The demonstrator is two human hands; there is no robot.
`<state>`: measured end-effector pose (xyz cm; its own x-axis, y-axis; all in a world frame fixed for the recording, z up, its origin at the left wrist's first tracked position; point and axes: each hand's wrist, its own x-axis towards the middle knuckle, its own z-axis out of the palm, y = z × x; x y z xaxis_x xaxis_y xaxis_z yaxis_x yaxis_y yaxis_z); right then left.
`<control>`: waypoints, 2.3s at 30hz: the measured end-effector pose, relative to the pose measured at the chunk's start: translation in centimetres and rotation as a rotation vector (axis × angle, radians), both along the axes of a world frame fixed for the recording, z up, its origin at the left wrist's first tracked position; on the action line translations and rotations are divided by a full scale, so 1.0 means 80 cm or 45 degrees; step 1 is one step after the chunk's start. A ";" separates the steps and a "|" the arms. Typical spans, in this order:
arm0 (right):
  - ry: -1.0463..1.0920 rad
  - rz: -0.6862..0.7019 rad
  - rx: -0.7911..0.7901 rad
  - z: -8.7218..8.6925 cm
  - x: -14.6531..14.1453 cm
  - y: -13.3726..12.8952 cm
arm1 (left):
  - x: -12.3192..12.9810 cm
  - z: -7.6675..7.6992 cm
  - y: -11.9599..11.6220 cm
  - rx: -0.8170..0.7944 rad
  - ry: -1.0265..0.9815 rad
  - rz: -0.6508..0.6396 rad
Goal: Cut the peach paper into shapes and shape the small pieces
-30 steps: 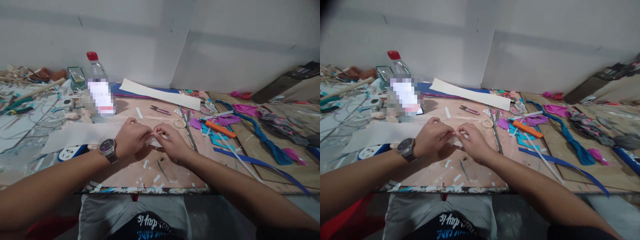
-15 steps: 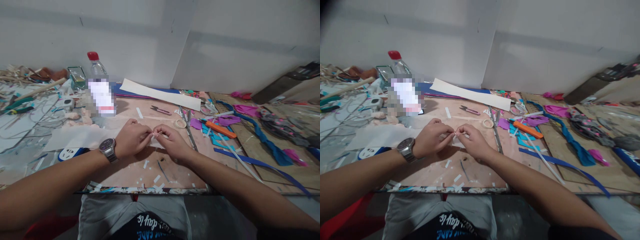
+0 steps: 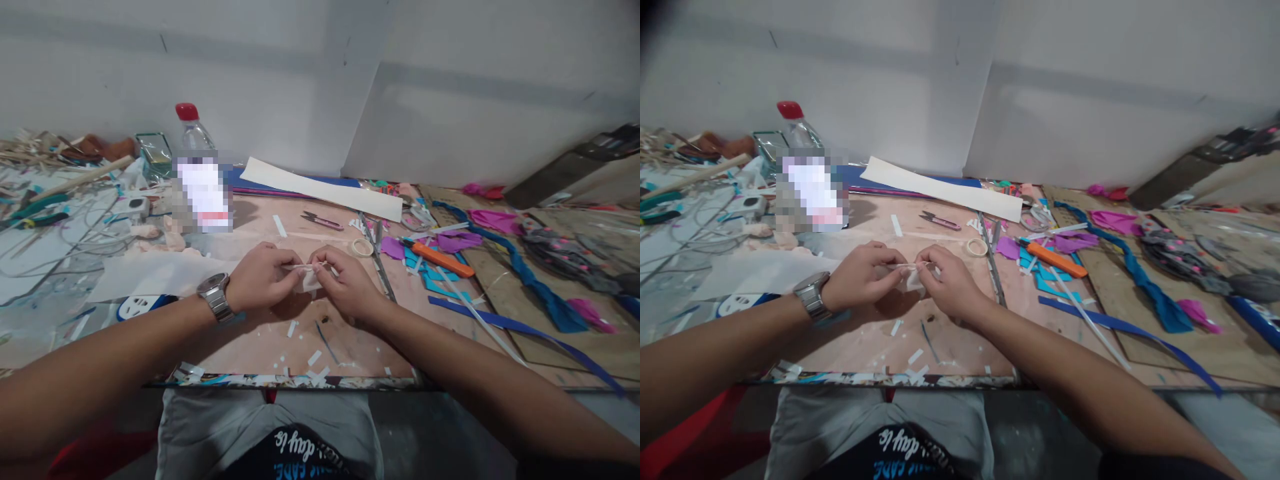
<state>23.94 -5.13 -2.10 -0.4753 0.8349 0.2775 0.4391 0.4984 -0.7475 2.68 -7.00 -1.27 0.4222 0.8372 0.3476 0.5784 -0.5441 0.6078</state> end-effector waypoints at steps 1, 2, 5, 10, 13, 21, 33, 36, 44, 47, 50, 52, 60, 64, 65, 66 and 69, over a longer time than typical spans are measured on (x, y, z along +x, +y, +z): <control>-0.005 -0.006 0.001 0.000 0.000 0.001 | -0.001 0.001 0.001 -0.036 -0.016 0.019; -0.010 -0.013 0.004 0.000 0.001 0.001 | -0.002 0.001 0.001 -0.071 -0.031 0.036; 0.000 -0.029 0.027 0.000 0.002 0.003 | -0.004 0.003 0.002 -0.138 -0.054 0.071; 0.022 0.010 -0.012 0.001 0.007 0.003 | -0.004 0.003 0.003 -0.162 -0.051 0.078; 0.006 0.056 -0.019 0.003 0.008 0.002 | -0.003 0.003 0.002 -0.152 -0.040 0.050; -0.070 0.027 0.024 0.002 0.008 0.003 | -0.004 0.000 0.004 -0.292 -0.090 0.018; -0.031 0.028 -0.058 0.005 0.005 0.001 | -0.005 0.001 0.005 -0.259 0.009 0.030; -0.001 0.030 -0.077 0.005 0.005 0.001 | -0.006 0.000 0.007 -0.263 -0.010 0.031; 0.047 0.060 -0.036 0.006 0.004 0.000 | -0.007 0.002 0.009 -0.323 0.018 0.019; 0.100 0.054 -0.047 0.005 0.004 0.000 | -0.006 0.003 0.007 -0.347 0.009 -0.002; 0.149 0.044 -0.076 0.003 0.004 0.000 | -0.005 0.003 0.005 -0.377 0.008 -0.039; 0.162 0.045 -0.089 0.002 0.004 -0.001 | -0.005 0.003 0.005 -0.397 0.019 -0.040; 0.221 0.047 -0.135 -0.001 0.005 0.001 | -0.007 0.007 0.008 -0.377 0.121 0.037; 0.231 0.038 -0.137 -0.001 0.004 0.001 | -0.007 0.009 0.006 -0.325 0.189 0.026; 0.231 0.042 -0.139 -0.002 0.004 0.001 | -0.006 0.009 0.005 -0.321 0.204 0.012; 0.233 0.047 -0.142 -0.002 0.004 0.001 | -0.005 0.009 0.004 -0.320 0.215 -0.002; 0.238 0.060 -0.143 -0.002 0.004 0.002 | -0.004 0.008 0.001 -0.301 0.243 -0.021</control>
